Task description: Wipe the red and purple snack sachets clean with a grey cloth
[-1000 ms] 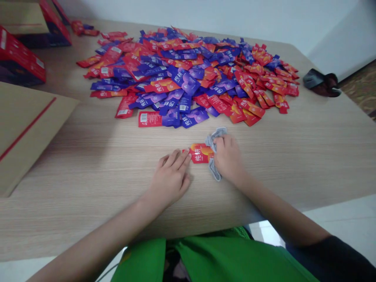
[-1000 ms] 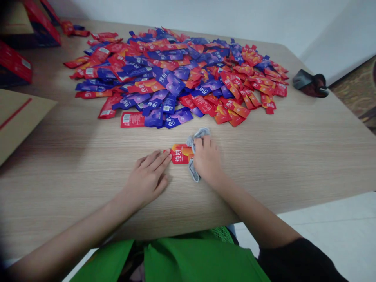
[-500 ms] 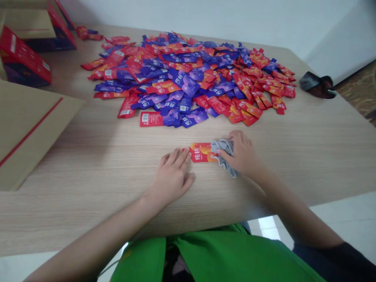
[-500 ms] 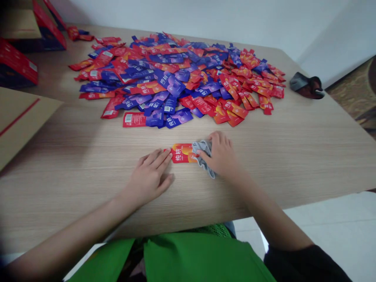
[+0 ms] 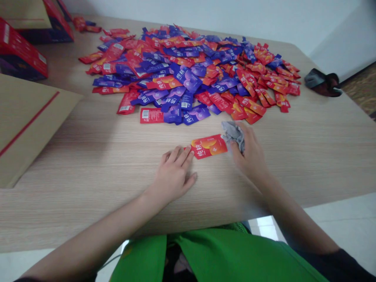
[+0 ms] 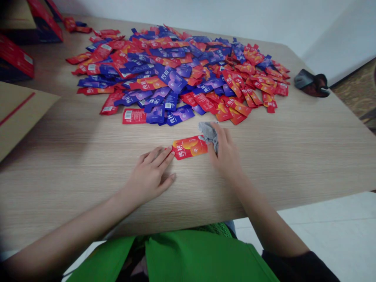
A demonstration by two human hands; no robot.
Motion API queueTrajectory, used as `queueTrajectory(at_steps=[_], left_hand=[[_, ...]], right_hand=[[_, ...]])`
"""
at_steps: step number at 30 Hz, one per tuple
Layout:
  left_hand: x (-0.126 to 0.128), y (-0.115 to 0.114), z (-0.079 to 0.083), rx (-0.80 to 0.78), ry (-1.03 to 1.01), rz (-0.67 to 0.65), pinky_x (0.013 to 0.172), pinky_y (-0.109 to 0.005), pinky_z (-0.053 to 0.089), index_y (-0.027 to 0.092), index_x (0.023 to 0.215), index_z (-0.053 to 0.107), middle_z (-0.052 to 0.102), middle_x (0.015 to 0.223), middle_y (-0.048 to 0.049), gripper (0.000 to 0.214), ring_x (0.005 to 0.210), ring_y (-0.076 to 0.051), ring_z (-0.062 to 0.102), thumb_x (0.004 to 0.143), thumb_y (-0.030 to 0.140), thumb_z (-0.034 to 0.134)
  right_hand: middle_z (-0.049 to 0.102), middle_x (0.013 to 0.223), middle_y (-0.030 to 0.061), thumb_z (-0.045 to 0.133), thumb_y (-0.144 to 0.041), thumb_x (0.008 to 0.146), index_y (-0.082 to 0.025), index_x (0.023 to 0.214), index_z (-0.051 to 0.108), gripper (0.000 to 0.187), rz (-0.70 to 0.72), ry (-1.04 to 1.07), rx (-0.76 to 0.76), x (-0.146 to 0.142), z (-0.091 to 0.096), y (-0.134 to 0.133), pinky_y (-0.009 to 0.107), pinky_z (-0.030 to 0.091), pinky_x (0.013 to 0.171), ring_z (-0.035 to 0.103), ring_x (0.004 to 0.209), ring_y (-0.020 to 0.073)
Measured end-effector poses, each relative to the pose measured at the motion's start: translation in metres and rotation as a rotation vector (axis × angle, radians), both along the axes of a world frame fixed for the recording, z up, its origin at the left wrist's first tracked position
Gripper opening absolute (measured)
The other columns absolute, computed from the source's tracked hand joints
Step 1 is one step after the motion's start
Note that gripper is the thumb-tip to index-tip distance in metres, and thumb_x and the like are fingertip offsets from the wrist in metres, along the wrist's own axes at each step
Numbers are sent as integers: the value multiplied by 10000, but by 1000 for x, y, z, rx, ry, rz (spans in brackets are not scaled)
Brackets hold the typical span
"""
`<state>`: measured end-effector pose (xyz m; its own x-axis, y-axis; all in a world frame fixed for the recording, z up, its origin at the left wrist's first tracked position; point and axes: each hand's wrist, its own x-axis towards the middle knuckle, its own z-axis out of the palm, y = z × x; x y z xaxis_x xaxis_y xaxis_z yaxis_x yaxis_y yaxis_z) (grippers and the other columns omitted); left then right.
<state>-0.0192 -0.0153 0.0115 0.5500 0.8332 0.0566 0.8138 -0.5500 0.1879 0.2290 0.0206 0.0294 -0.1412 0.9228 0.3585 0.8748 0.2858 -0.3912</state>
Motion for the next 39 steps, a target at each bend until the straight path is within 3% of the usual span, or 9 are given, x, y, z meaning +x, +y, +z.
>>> queueTrajectory(at_steps=[3, 7, 16, 19, 24, 29, 34, 36, 39], left_hand=[[1, 0, 1, 14, 3, 0, 1038, -535, 373, 109, 1416, 489, 460, 1498, -140, 575, 1363, -366, 388, 934, 421, 461], [3, 1, 2, 9, 9, 21, 1039, -529, 376, 84, 1369, 536, 546, 1413, -160, 545, 1358, -369, 399, 906, 369, 489], [3, 1, 0, 16, 39, 23, 1010, -520, 392, 114, 1414, 493, 441, 1520, -101, 544, 1349, -344, 406, 910, 312, 447], [3, 2, 0, 20, 32, 21, 1009, -519, 392, 125, 1417, 492, 443, 1520, -97, 538, 1348, -344, 408, 922, 329, 437], [3, 1, 0, 8, 28, 22, 1032, -521, 371, 118, 1399, 514, 530, 1443, -121, 536, 1355, -352, 402, 907, 324, 457], [3, 1, -1, 12, 17, 28, 1017, -523, 382, 145, 1424, 488, 433, 1526, -99, 547, 1360, -345, 397, 900, 300, 461], [4, 3, 0, 4, 19, 25, 996, -524, 398, 147, 1406, 509, 454, 1511, -102, 533, 1349, -351, 408, 898, 304, 472], [4, 3, 1, 8, 24, 25, 1000, -522, 396, 144, 1412, 499, 452, 1512, -104, 537, 1351, -349, 407, 903, 308, 466], [4, 2, 2, 10, 35, 23, 1018, -520, 385, 129, 1351, 556, 534, 1435, -129, 491, 1356, -350, 403, 906, 319, 469]], right_hand=[[450, 1401, 137, 426, -238, 950, -221, 1457, 419, 508, 160, -125, -17, -43, 5, 3, 411, 446, 895, 501, 1162, 277], [465, 1467, 99, 414, -273, 976, -248, 1387, 534, 429, 292, -413, -95, -75, -11, 3, 446, 400, 820, 483, 1019, 282], [530, 1346, 150, 387, -223, 950, -170, 1395, 527, 470, -9, -409, -96, 4, -23, 9, 445, 402, 788, 465, 964, 302], [538, 1292, 166, 371, -155, 928, -144, 1427, 485, 512, 1, -318, -31, -12, -15, 7, 443, 403, 829, 470, 1001, 298], [530, 1349, 118, 402, -164, 931, -246, 1411, 517, 500, 281, -412, -55, -53, -19, -5, 438, 375, 813, 452, 1002, 286], [510, 1348, 150, 418, -153, 900, -218, 1392, 543, 512, 99, -484, -110, -7, -29, 2, 445, 388, 781, 446, 967, 301], [522, 1255, 164, 413, -143, 886, -178, 1396, 524, 523, -16, -362, -63, 23, -17, 15, 450, 414, 824, 467, 1009, 308], [518, 1265, 165, 404, -137, 900, -166, 1425, 490, 532, 43, -293, -17, 5, -11, 12, 444, 405, 865, 462, 1053, 301], [528, 1327, 122, 401, -148, 930, -231, 1409, 519, 500, 302, -333, -30, -31, -11, 2, 429, 372, 868, 450, 1065, 282]])
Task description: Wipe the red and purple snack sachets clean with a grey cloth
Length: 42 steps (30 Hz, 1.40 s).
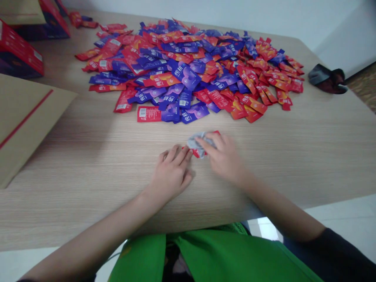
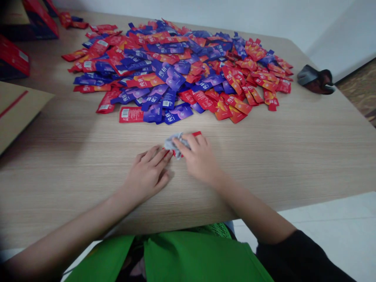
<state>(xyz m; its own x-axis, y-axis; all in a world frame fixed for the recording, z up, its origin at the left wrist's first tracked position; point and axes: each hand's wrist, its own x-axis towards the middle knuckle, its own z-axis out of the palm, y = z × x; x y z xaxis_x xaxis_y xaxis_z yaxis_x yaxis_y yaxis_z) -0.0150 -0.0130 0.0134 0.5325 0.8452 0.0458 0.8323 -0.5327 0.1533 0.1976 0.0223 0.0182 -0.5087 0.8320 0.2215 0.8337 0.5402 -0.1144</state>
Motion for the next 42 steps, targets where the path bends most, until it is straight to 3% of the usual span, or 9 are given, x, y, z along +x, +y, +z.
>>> queueTrajectory(at_steps=[3, 11, 14, 20, 27, 33, 36, 39, 42], left_hand=[[-1, 0, 0, -5, 1, -3, 1028, -506, 381, 141, 1303, 594, 572, 1392, -125, 450, 1359, -341, 405, 904, 309, 475], [-2, 0, 0, -18, -4, 16, 1005, -497, 398, 164, 1401, 509, 448, 1518, -85, 512, 1359, -322, 408, 911, 299, 453], [-1, 0, 1, -17, 3, 16, 1001, -501, 400, 163, 1402, 508, 440, 1522, -86, 514, 1364, -325, 404, 907, 294, 459], [-2, 2, 0, -13, 0, 6, 1012, -499, 387, 155, 1402, 511, 535, 1445, -94, 515, 1371, -325, 396, 908, 289, 456], [-2, 3, 4, -6, -15, 5, 961, -497, 413, 172, 1384, 530, 468, 1502, -81, 494, 1336, -329, 411, 911, 298, 464], [7, 38, 18, -149, -139, 152, 894, -422, 454, 238, 1227, 652, 649, 1166, -61, 433, 1071, -263, 547, 1003, 443, 343], [18, 60, 13, -148, -127, 210, 944, -448, 443, 211, 1329, 561, 594, 1230, -92, 531, 1115, -296, 521, 906, 530, 541], [29, 76, 6, -170, -96, 204, 940, -458, 447, 182, 1300, 549, 574, 1232, -120, 628, 1152, -330, 506, 778, 488, 717], [38, 82, 6, -155, -106, 140, 902, -398, 463, 171, 1187, 571, 615, 1154, -107, 390, 1094, -282, 550, 850, 348, 656]], right_hand=[[539, 1356, 71, 426, -162, 936, -310, 1362, 567, 472, 104, -89, -56, -10, -8, -7, 417, 342, 829, 451, 1032, 267], [566, 1242, 110, 472, -123, 872, -280, 1293, 640, 480, -127, -89, -56, 56, -6, 8, 416, 363, 819, 486, 1029, 280], [565, 1231, 118, 440, -138, 900, -234, 1304, 627, 456, -158, 39, 8, 41, 7, 16, 419, 383, 842, 489, 1033, 277], [543, 1348, 75, 475, -155, 915, -289, 1334, 592, 455, 94, -44, -19, -18, 3, 16, 424, 358, 865, 459, 1076, 273], [543, 1307, 139, 485, -135, 877, -238, 1365, 580, 508, -174, -96, -34, 30, -14, 33, 438, 391, 844, 470, 1071, 309], [610, 1124, 112, 419, -116, 890, -223, 1304, 635, 479, -202, 224, 17, 58, -10, 43, 427, 431, 878, 531, 1017, 269], [609, 1118, 101, 423, -127, 887, -245, 1279, 653, 469, -173, 363, 27, 59, -6, 39, 433, 443, 900, 546, 1037, 263], [594, 1153, 107, 423, -143, 889, -244, 1273, 657, 460, -190, 441, 30, 60, -1, 31, 445, 445, 925, 547, 1072, 268], [598, 1112, 95, 426, -153, 892, -256, 1261, 663, 451, -219, 542, 34, 65, 5, 22, 430, 455, 910, 560, 1046, 253]])
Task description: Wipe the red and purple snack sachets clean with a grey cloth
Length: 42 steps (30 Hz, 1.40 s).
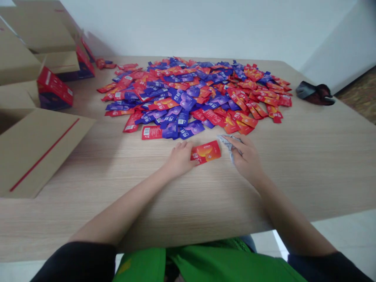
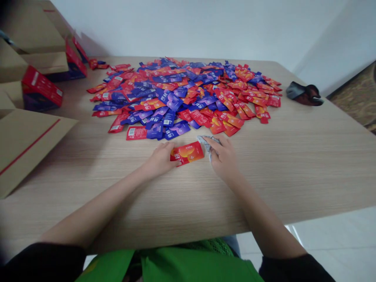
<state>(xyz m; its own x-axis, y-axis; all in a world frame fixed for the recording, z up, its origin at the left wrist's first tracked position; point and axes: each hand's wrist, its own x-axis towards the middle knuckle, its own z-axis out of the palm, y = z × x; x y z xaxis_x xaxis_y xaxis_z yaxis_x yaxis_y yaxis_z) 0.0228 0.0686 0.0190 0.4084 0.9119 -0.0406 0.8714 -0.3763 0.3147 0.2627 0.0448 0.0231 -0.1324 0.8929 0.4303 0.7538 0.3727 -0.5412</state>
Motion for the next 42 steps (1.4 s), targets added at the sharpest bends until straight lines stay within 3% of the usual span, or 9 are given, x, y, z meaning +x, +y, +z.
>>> queueTrajectory(at_steps=[2, 4, 10, 16, 21, 30, 34, 38, 42], left_hand=[[4, -3, 3, 72, 14, -64, 912, -391, 446, 182, 1126, 579, 632, 1139, -98, 212, 1094, -259, 556, 927, 220, 519], [3, -11, 6, 131, 73, -120, 939, -431, 419, 189, 1140, 580, 631, 1198, -103, 253, 1141, -270, 541, 952, 140, 417], [-21, -37, -2, 120, 90, -212, 1033, -483, 363, 177, 1387, 459, 502, 1461, -103, 443, 1326, -285, 438, 976, 344, 455], [-28, -42, -15, 220, 67, -200, 1031, -471, 371, 159, 1381, 496, 520, 1450, -103, 452, 1348, -293, 419, 965, 318, 415], [-21, -42, -13, 236, 92, -183, 992, -488, 394, 130, 1261, 584, 575, 1375, -146, 412, 1331, -324, 436, 940, 344, 440], [-24, -43, -17, 216, 59, -175, 1016, -457, 384, 166, 1412, 480, 481, 1495, -72, 481, 1350, -278, 431, 966, 316, 379], [-26, -43, -16, 215, 52, -179, 1020, -458, 388, 163, 1418, 477, 494, 1485, -73, 487, 1347, -279, 433, 963, 315, 392], [-26, -44, -15, 224, 45, -188, 1017, -469, 395, 165, 1407, 487, 504, 1474, -82, 484, 1342, -293, 433, 953, 318, 416], [-24, -44, -13, 223, 52, -187, 1024, -465, 388, 169, 1293, 570, 576, 1385, -110, 402, 1327, -297, 447, 953, 318, 418]], right_hand=[[602, 1068, 84, 436, -157, 887, -259, 1249, 669, 443, -32, 78, 28, 7, 4, -5, 412, 463, 884, 572, 1006, 238], [596, 1060, 82, 441, -158, 881, -248, 1246, 670, 440, -80, 135, 60, 15, 6, -9, 401, 467, 869, 574, 994, 232], [599, 1051, 81, 439, -179, 895, -241, 1267, 648, 432, -72, 110, -61, 21, -4, -8, 402, 474, 859, 578, 963, 226], [556, 1224, 118, 397, -162, 926, -234, 1372, 565, 481, 50, -137, -23, -50, 6, 5, 418, 421, 955, 516, 1098, 252], [536, 1349, 102, 417, -229, 961, -284, 1368, 564, 437, 144, -572, -104, -100, -5, 13, 424, 365, 829, 464, 1046, 281], [507, 1369, 123, 450, -169, 900, -281, 1394, 548, 516, -157, -765, -195, -30, -22, -12, 417, 366, 782, 460, 1000, 298], [519, 1331, 136, 428, -150, 890, -261, 1376, 572, 519, -175, -753, -233, -10, -15, -8, 431, 401, 783, 479, 987, 307], [528, 1299, 146, 409, -123, 888, -217, 1373, 568, 520, -139, -571, -144, -36, 0, 0, 425, 399, 836, 480, 1047, 297], [528, 1354, 113, 428, -147, 907, -251, 1397, 527, 511, 112, -560, -89, -76, -4, -6, 429, 356, 836, 455, 1074, 291]])
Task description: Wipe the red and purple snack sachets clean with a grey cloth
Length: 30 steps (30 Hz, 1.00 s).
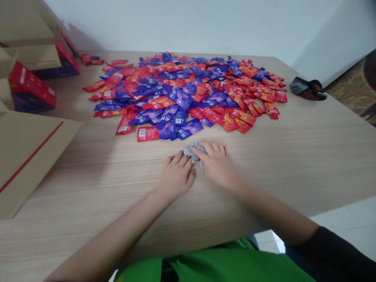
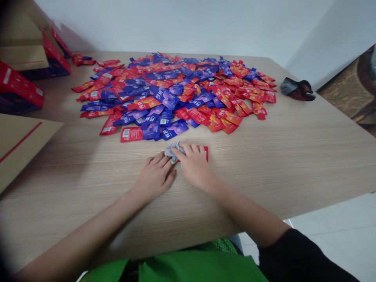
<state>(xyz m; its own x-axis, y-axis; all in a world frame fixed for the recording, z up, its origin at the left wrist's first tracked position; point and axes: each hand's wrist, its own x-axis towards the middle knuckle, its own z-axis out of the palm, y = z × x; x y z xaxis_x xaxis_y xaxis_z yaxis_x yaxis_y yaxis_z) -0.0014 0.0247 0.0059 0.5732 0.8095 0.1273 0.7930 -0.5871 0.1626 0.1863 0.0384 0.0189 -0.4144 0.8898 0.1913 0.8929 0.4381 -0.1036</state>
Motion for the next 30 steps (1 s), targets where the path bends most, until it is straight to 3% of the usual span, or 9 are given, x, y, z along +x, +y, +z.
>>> queueTrajectory(at_steps=[3, 7, 13, 17, 19, 21, 24, 27, 30], left_hand=[[2, 2, 2, -12, 17, 1, 1010, -458, 391, 179, 1264, 577, 598, 1349, -111, 378, 1332, -287, 442, 936, 275, 414], [3, 4, 2, -34, 44, 4, 976, -477, 402, 186, 1344, 522, 498, 1474, -93, 462, 1330, -302, 434, 895, 261, 443], [3, 5, 3, -46, 41, 8, 985, -486, 391, 169, 1376, 496, 475, 1490, -98, 491, 1332, -308, 415, 897, 268, 444], [2, 25, 18, -109, 26, -42, 939, -452, 420, 192, 1185, 613, 603, 1305, -92, 323, 1175, -284, 520, 920, 291, 456], [3, 43, 27, -125, 11, -71, 953, -446, 412, 209, 1129, 631, 623, 1229, -84, 282, 1136, -269, 537, 950, 336, 454], [7, 62, 33, -158, 3, -93, 994, -457, 387, 223, 1212, 593, 581, 1296, -91, 333, 1207, -281, 502, 940, 396, 511], [18, 84, 37, -243, 41, -127, 993, -431, 406, 198, 1263, 563, 556, 1330, -126, 539, 1236, -315, 495, 803, 444, 700], [27, 95, 37, -257, 93, -153, 907, -366, 465, 167, 1083, 643, 649, 1129, -122, 513, 1096, -310, 585, 672, 429, 805], [28, 98, 39, -259, 115, -182, 820, -282, 488, 204, 948, 665, 674, 1035, -62, 337, 973, -239, 640, 696, 396, 778]], right_hand=[[539, 1364, 107, 425, -163, 923, -252, 1361, 552, 465, 43, -59, -20, -5, -12, -9, 436, 327, 823, 444, 1043, 288], [544, 1338, 111, 444, -156, 910, -267, 1317, 583, 444, -37, -86, 2, 21, -18, -16, 432, 327, 806, 445, 1042, 298], [562, 1276, 136, 425, -128, 877, -230, 1259, 611, 437, -283, -132, -61, 81, -14, -11, 433, 374, 783, 490, 994, 310], [580, 1259, 107, 473, -304, 906, -242, 1250, 586, 367, -324, -9, -105, 107, -2, -4, 468, 406, 852, 526, 1036, 300], [540, 1333, 110, 514, -432, 894, -263, 1248, 591, 400, -322, 28, -54, 107, 5, 1, 532, 382, 923, 512, 1129, 321], [475, 1424, 110, 548, -467, 873, -280, 1220, 624, 402, -291, 43, 29, 99, 13, 8, 578, 325, 996, 447, 1253, 344], [467, 1458, 125, 598, -425, 841, -256, 1296, 591, 485, -153, 75, 9, 80, 22, 21, 550, 316, 1045, 410, 1327, 332], [612, 1315, 126, 661, -371, 795, -232, 1307, 577, 537, 28, 63, -186, 60, 24, 34, 486, 405, 1000, 553, 1203, 294], [733, 1039, 54, 693, -272, 769, -274, 1047, 697, 279, 79, 40, -231, 48, 23, 48, 362, 500, 843, 668, 969, 234]])
